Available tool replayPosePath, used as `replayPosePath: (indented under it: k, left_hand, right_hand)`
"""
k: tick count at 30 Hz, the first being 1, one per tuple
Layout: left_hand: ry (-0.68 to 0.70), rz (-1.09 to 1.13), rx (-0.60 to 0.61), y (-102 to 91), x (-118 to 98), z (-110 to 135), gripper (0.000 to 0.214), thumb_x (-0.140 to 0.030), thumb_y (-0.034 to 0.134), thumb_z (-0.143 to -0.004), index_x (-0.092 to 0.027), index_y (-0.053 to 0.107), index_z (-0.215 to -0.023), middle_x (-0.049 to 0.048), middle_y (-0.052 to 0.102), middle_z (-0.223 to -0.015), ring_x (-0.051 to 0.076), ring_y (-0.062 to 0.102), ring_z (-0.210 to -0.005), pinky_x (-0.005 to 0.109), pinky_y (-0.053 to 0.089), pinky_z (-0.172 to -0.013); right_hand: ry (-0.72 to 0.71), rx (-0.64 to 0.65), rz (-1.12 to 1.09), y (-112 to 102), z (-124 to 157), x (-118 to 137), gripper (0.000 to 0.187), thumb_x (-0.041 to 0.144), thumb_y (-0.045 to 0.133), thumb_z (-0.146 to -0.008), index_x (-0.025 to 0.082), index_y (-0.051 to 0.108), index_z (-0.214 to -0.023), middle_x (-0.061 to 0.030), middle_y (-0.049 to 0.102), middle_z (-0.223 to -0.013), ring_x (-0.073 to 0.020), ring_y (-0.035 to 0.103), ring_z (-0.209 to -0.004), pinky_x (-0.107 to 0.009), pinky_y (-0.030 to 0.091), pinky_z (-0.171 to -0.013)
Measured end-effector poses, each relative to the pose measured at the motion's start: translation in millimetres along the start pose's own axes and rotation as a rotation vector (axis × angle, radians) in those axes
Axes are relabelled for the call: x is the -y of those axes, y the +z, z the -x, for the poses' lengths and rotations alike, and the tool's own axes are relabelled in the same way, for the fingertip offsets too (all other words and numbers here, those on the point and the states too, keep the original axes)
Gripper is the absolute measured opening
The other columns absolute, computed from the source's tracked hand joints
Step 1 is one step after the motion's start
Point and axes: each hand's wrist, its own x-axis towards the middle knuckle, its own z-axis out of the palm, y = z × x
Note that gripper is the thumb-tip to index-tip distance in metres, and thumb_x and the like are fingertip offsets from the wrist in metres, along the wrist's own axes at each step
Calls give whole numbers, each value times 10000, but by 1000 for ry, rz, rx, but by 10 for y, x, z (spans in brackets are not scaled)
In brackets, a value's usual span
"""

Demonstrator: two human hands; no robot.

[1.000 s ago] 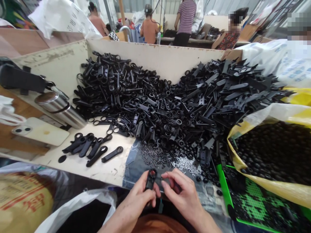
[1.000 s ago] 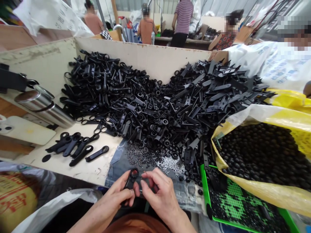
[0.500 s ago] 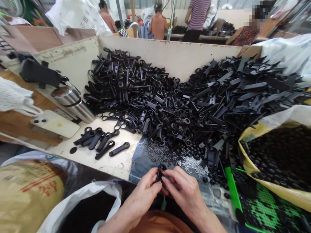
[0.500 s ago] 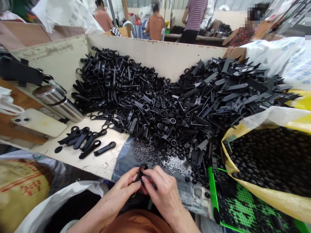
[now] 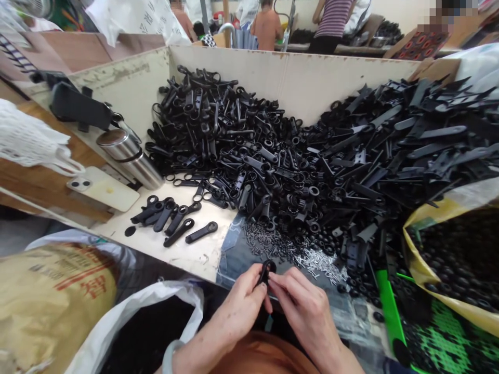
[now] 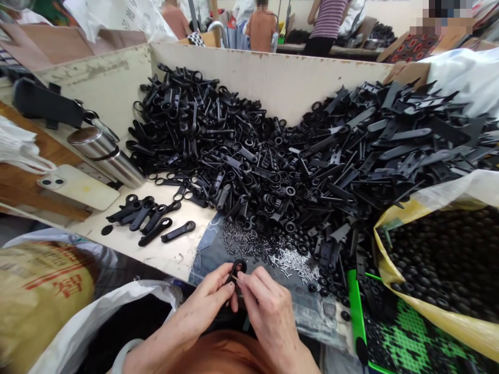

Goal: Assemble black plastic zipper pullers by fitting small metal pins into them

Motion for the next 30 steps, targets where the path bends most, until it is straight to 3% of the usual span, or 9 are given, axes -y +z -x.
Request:
replayPosePath:
  k: [10, 20, 27, 30]
  left_hand:
    - [12, 9, -22, -47, 50, -33, 169, -336, 560, -940, -199, 659, -929, -32, 592, -627, 153, 568, -594, 312, 475, -748]
    - [-15, 14, 16, -55, 84, -52, 189, -368, 554, -940, -188, 609, -958, -43, 565, -680, 121, 545, -563, 275, 458, -656]
    - [32, -106, 105, -158, -7, -56, 122, -294, 548, -949, -181, 591, -969, -33, 607, -747, 77, 497, -498, 224, 405, -557]
    - [44, -170, 89, -178, 8, -73, 122, -298, 525, -967, -188, 575, -946, -39, 603, -734, 68, 472, -469, 210, 370, -506]
  right_hand:
    - [48, 28, -66, -11, -56, 36, 309, 246, 467, -1083, 213, 711, -896, -9, 592, -717, -134, 606, -581, -230, 483, -544]
    - [65, 75, -16, 6, -24, 57, 322, 217, 441, -1076, 206, 708, -896, -19, 590, -723, -139, 603, -581, -229, 477, -548]
    - [23, 85, 45, 20, 67, 40, 276, 192, 464, -1049, 191, 729, -1126, -40, 686, -748, -156, 664, -594, -236, 491, -544]
    - [19, 129, 89, -7, 62, 72, 302, 179, 445, -1038, 187, 733, -1128, -47, 704, -756, -173, 677, -595, -258, 504, -559]
